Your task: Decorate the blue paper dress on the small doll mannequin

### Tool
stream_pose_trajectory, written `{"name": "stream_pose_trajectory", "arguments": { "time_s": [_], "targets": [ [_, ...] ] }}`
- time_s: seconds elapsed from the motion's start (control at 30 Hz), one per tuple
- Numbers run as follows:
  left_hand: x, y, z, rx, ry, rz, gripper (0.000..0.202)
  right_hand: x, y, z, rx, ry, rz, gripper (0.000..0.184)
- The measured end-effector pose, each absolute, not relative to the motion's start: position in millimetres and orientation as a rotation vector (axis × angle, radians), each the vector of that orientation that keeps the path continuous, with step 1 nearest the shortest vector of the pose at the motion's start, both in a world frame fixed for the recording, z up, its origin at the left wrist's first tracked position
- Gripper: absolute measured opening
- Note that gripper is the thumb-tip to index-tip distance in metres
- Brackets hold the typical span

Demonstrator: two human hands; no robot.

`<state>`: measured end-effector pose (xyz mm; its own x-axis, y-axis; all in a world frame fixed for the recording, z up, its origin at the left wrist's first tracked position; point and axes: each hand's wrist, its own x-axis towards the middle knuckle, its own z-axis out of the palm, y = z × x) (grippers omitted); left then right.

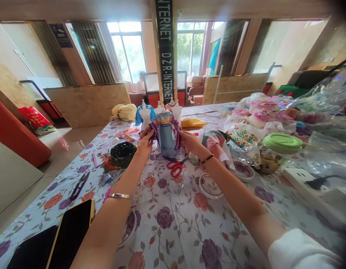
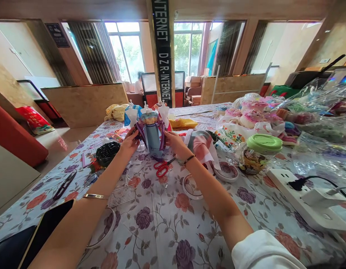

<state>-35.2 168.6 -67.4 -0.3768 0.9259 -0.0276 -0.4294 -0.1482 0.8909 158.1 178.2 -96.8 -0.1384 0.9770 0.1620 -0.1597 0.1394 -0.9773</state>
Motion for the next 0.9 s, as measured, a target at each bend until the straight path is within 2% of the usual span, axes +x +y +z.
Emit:
{"name": "stream_pose_trajectory", "arguments": {
  "time_s": [0.13, 0.33, 0.9],
  "targets": [
    [-32, 166, -69, 0.683, 1.086, 1.714, 0.035, 154, 178, -105, -0.999, -1.342, 1.362, 0.025],
    [-25, 160, -76, 0.673, 1.113, 1.689, 0.033, 150, 178, -122, -1.186, -1.481, 1.314, 0.029],
    [-25, 145, -77, 0.576, 1.120, 1.646, 0.030, 154, 186, -123, -1.471, -1.843, 0.598, 0.031]
  ]
}}
